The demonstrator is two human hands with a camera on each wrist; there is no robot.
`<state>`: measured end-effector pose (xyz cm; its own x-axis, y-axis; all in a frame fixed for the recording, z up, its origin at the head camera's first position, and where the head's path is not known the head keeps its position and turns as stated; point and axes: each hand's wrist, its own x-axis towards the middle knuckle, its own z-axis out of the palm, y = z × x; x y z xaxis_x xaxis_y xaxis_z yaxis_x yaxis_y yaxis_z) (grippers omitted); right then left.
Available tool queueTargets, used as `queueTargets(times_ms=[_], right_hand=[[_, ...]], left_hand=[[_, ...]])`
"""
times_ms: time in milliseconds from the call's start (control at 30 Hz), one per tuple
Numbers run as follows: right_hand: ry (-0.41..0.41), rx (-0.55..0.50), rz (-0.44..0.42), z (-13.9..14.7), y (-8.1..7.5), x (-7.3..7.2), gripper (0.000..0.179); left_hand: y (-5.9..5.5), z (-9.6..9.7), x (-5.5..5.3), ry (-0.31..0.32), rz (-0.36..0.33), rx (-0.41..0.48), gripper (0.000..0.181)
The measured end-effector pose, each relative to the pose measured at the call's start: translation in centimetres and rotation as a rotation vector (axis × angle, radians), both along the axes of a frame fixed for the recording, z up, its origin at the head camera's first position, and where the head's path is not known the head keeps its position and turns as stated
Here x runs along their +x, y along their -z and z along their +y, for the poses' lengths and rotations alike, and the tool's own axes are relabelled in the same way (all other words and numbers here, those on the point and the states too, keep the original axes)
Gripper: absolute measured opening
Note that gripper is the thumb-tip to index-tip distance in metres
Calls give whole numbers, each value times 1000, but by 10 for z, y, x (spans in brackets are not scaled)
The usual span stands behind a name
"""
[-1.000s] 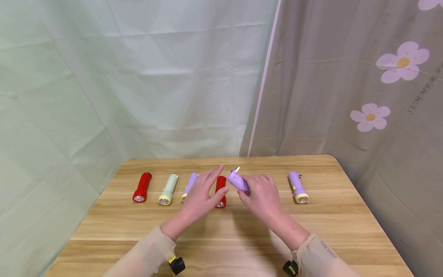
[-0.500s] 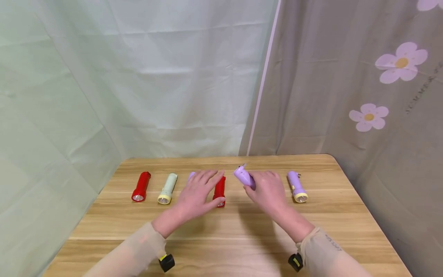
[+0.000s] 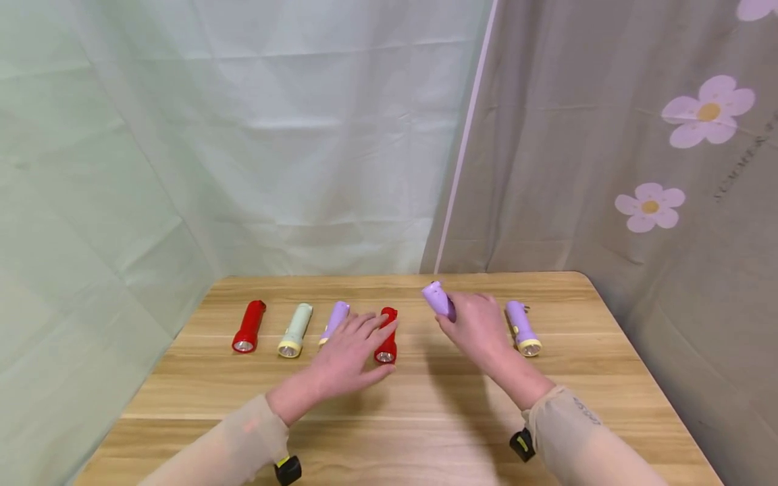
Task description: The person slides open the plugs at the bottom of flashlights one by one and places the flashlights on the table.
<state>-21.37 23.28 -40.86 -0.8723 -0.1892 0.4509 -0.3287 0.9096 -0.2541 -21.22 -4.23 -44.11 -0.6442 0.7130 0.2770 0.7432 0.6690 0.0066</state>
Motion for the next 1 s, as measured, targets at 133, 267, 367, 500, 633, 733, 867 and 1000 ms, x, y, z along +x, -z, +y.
queueTargets(times_ms=[133, 267, 367, 500, 633, 733, 867, 1000], right_hand=[[22, -15, -31, 6, 1, -4, 23], [66, -6, -64, 13, 1, -9, 23], [98, -1, -93, 18, 2, -12, 23], [126, -15, -142, 25, 5, -16, 23], [159, -37, -211, 31, 11, -21, 22], [183, -57, -260, 36, 15, -23, 22], [214, -60, -296, 41, 22, -24, 24], [243, -58, -333, 44, 30, -25, 27]], left_hand=[[2, 4, 3, 5, -26, -28, 79], [3, 9, 5, 6, -26, -62, 79], [3, 14, 6, 9, -9, -66, 79], [4, 21, 7, 11, 4, -70, 79], [6, 29, 9, 8, -20, -84, 79], [9, 35, 13, 5, -60, -87, 79], [13, 42, 18, 13, -92, -86, 78], [19, 48, 24, 34, -88, -72, 78]])
